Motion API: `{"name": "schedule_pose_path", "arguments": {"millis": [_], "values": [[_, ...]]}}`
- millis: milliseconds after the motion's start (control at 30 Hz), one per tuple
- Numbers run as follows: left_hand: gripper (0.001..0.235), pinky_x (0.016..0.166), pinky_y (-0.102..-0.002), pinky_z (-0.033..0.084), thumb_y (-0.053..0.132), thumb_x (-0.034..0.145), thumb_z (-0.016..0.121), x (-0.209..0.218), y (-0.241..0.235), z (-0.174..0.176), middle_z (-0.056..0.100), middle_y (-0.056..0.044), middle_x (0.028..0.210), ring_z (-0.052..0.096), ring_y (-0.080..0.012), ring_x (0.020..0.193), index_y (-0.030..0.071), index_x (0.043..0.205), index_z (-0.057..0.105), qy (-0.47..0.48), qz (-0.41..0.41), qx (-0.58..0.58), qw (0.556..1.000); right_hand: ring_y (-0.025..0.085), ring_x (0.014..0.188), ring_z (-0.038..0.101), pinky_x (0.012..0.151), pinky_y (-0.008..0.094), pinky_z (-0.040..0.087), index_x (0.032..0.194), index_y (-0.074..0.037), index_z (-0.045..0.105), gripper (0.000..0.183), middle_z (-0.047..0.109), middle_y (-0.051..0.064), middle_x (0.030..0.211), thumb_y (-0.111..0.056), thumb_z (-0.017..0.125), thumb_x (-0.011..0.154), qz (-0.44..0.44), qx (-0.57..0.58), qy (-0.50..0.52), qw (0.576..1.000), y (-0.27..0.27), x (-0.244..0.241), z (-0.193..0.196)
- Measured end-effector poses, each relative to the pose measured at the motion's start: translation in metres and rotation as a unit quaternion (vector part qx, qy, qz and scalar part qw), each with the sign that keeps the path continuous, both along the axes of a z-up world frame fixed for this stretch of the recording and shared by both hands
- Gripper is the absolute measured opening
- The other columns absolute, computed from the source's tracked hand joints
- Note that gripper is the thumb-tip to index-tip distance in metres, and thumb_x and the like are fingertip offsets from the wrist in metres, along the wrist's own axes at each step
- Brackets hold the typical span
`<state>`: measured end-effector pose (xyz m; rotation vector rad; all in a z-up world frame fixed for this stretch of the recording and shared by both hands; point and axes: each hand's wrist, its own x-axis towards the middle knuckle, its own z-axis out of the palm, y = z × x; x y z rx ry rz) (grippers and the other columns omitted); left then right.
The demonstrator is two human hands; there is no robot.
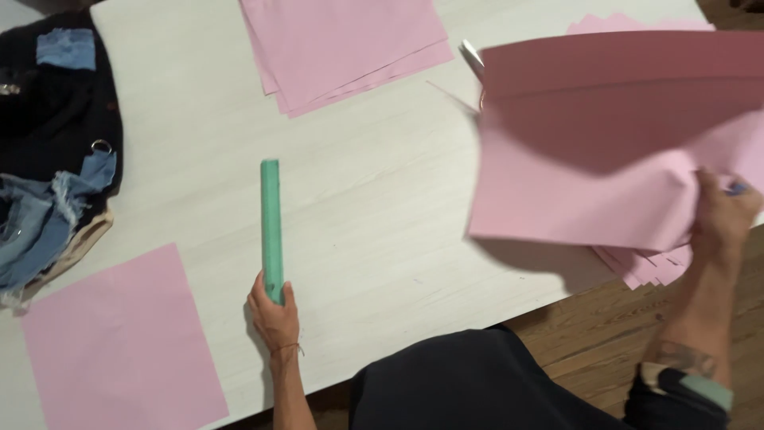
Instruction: Marking lines and trimming the edges of pink leather pieces on a workbench using a ruler, pen, and scissors.
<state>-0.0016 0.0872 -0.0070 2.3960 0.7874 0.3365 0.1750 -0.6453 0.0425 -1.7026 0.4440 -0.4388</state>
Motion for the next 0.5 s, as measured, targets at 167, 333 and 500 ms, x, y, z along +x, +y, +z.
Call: {"name": "schedule_pose_path", "arguments": {"millis": [167, 333, 500], "values": [[0.055, 0.089, -0.05, 0.054, 0.029, 0.095, 0.073, 0.005, -0.006, -0.006, 0.058, -0.014, 0.127, 0.061, -0.0347, 0.114, 0.014, 0.145, 0.055, 0.051, 0.032, 0.041, 0.997, 0.026, 0.099, 0.077, 0.071, 0.037, 0.059, 0.127, 0.001, 0.059, 0.034, 0.075, 0.012, 0.115, -0.011, 0.078, 0.101, -0.145, 0.019, 0.033, 0.989, -0.094, -0.002, -0.038], [0.054, 0.098, -0.051, 0.049, 0.027, 0.095, 0.073, 0.009, -0.011, -0.006, 0.057, -0.013, 0.125, 0.056, -0.035, 0.118, 0.011, 0.144, 0.056, 0.038, 0.015, 0.083, 0.996, 0.041, 0.095, 0.068, 0.073, 0.058, 0.051, 0.118, 0.003, 0.066, 0.054, 0.07, 0.021, 0.107, -0.035, 0.092, 0.089, -0.211, -0.358, 0.254, 0.873, -0.091, -0.025, -0.032], [0.051, 0.11, -0.053, 0.04, 0.024, 0.099, 0.07, 0.011, -0.009, -0.017, 0.054, -0.013, 0.13, 0.051, -0.0336, 0.124, 0.007, 0.145, 0.056, 0.014, -0.004, 0.14, 0.99, 0.046, 0.095, 0.066, 0.076, 0.064, 0.052, 0.108, 0.002, 0.07, 0.052, 0.069, 0.024, 0.108, -0.036, 0.094, 0.082, -0.204, -0.496, 0.255, 0.804, -0.035, -0.013, 0.008]]}}
